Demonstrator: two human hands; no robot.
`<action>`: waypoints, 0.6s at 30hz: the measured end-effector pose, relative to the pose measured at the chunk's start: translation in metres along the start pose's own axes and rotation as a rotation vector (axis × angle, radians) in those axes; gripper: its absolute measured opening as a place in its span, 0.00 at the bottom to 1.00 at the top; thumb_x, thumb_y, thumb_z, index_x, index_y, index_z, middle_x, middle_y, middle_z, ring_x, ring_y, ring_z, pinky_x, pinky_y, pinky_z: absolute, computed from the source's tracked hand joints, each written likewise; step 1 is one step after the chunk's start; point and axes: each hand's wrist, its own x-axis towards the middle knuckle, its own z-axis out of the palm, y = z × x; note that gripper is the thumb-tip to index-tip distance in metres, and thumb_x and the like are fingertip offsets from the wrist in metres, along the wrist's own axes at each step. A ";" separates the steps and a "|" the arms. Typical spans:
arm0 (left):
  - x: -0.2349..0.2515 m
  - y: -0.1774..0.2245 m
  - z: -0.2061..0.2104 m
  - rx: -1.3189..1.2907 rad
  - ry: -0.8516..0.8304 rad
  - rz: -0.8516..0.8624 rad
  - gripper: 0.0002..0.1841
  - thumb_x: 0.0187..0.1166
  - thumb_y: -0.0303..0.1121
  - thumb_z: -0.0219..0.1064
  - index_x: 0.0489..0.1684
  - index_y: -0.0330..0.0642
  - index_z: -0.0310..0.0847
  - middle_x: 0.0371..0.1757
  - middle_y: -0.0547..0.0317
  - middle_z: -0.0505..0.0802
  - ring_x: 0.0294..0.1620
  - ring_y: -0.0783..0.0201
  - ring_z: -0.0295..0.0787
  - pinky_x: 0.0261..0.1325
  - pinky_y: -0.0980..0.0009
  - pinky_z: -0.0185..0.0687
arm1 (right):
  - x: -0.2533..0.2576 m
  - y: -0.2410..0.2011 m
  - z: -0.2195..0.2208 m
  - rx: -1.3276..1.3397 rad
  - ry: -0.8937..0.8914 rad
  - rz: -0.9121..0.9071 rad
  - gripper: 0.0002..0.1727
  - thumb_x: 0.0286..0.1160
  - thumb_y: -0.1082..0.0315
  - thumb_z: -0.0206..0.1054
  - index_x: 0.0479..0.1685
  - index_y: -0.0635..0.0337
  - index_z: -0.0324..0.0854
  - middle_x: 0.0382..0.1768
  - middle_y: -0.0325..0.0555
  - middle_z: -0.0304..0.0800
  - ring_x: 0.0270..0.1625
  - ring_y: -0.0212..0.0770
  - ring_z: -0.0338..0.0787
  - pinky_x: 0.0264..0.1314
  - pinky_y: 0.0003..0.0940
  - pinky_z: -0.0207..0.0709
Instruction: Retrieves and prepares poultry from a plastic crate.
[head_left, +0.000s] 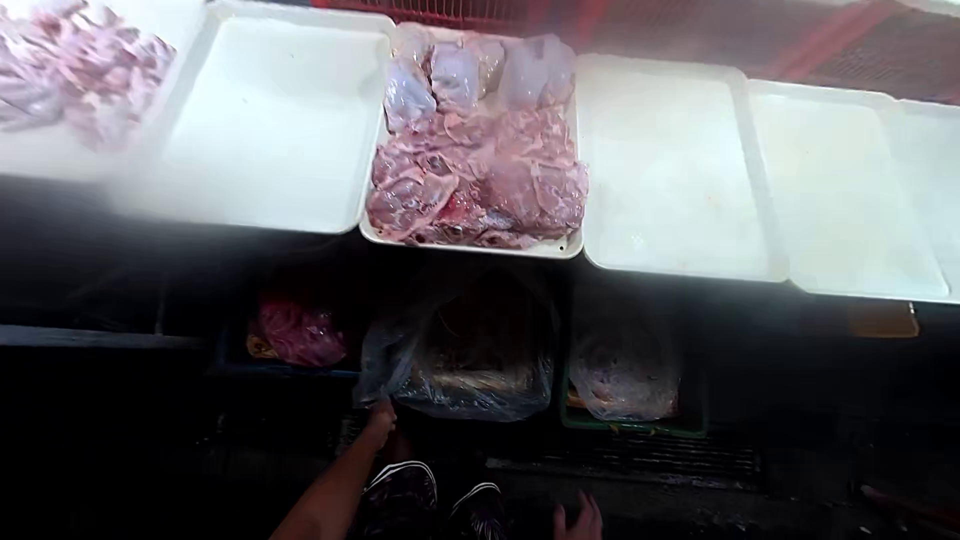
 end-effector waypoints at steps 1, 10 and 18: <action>0.007 -0.007 0.016 -0.127 0.082 -0.011 0.34 0.95 0.55 0.34 0.84 0.36 0.64 0.75 0.31 0.80 0.68 0.38 0.80 0.64 0.39 0.74 | 0.027 -0.005 0.003 0.009 -0.015 -0.097 0.33 0.79 0.58 0.68 0.82 0.66 0.72 0.86 0.67 0.65 0.87 0.65 0.68 0.87 0.60 0.65; 0.074 0.033 0.109 -0.515 0.661 -0.116 0.40 0.94 0.56 0.24 0.82 0.31 0.67 0.78 0.32 0.80 0.79 0.40 0.77 0.76 0.41 0.73 | 0.214 -0.216 0.084 -0.279 -0.347 -0.767 0.40 0.75 0.45 0.68 0.86 0.52 0.69 0.86 0.56 0.69 0.83 0.57 0.75 0.82 0.56 0.72; 0.096 0.038 0.117 -0.305 1.009 -0.094 0.32 0.96 0.43 0.30 0.81 0.28 0.69 0.80 0.32 0.78 0.83 0.39 0.72 0.84 0.48 0.66 | 0.234 -0.358 0.212 -0.059 -0.627 -0.509 0.28 0.88 0.55 0.63 0.77 0.66 0.75 0.77 0.65 0.76 0.80 0.55 0.76 0.80 0.53 0.71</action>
